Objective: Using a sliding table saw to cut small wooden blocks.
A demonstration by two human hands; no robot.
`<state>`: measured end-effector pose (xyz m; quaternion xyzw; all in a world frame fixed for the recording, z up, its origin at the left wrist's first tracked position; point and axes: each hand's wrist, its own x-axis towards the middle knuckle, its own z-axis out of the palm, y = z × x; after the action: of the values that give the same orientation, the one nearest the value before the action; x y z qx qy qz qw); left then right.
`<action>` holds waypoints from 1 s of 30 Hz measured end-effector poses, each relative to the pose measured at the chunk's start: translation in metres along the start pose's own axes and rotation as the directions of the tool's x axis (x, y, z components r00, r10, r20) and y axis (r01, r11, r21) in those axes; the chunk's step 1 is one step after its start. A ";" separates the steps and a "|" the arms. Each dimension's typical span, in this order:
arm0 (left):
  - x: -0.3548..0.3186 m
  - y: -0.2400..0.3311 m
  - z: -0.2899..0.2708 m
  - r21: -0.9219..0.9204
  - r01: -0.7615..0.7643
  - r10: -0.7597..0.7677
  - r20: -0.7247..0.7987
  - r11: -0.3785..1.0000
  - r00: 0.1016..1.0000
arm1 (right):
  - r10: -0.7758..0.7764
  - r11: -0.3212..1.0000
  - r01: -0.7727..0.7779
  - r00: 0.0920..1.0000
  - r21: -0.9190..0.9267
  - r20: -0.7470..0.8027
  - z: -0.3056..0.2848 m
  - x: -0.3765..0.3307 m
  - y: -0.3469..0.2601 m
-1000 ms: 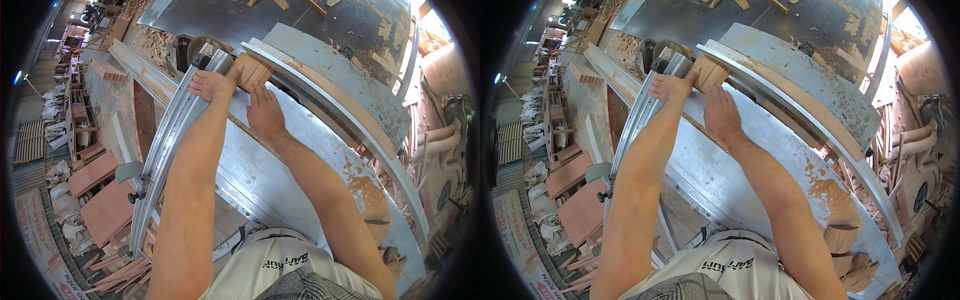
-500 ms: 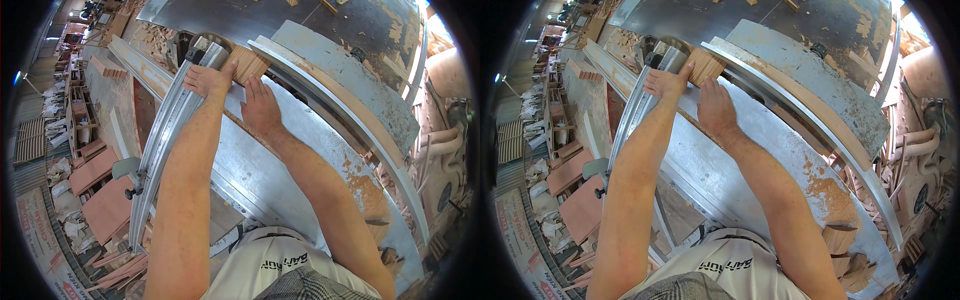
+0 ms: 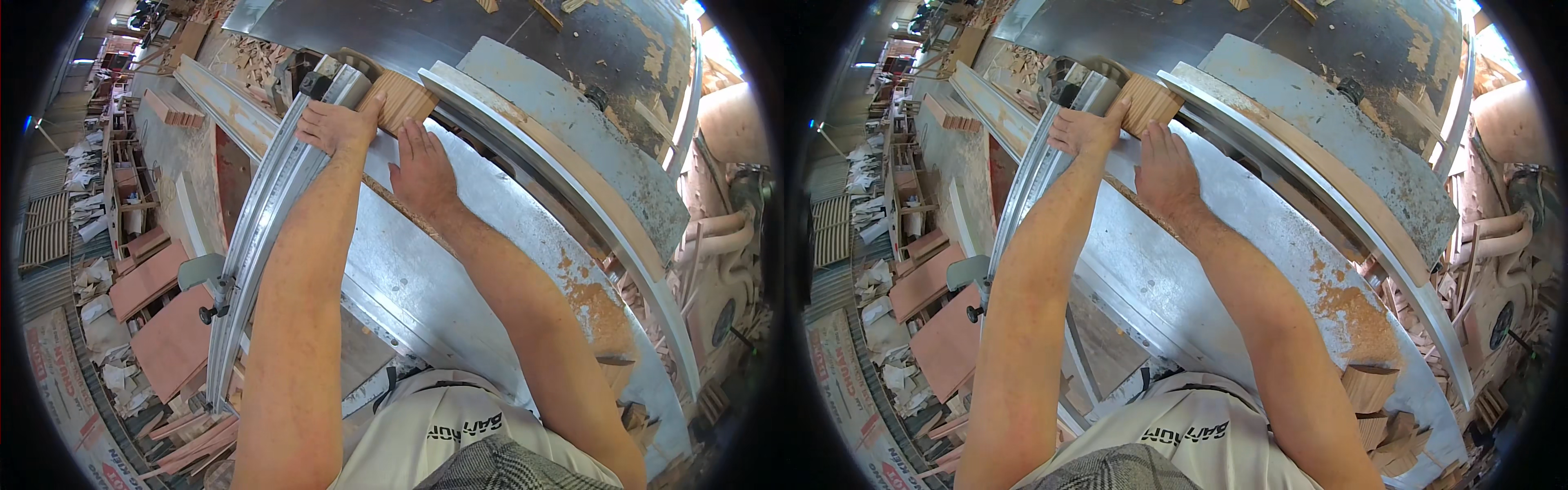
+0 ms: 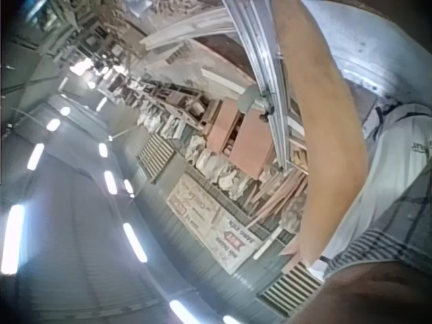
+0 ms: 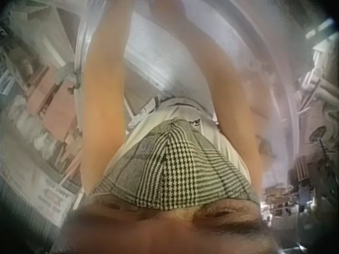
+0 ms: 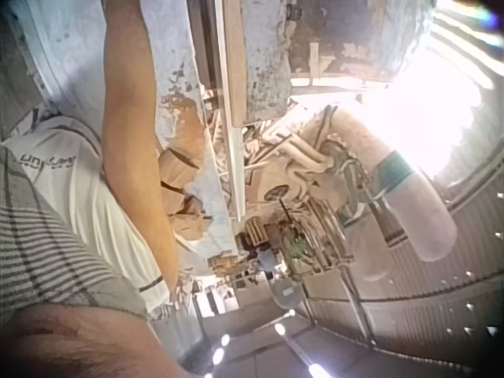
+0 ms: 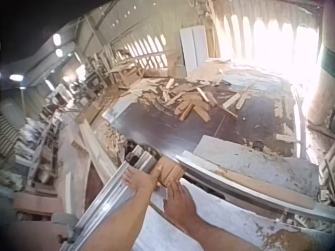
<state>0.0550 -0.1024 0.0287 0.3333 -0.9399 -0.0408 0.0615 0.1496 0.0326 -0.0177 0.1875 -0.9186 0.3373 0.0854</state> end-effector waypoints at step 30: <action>0.054 -0.010 0.021 0.053 0.019 -0.017 -0.046 0.998 0.999 | -0.005 1.000 0.005 1.000 -0.018 0.018 0.026 0.038 -0.005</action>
<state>0.0162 -0.1432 0.0111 0.3441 -0.9360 -0.0088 0.0735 0.1166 0.0008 -0.0239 0.1921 -0.9219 0.3270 0.0795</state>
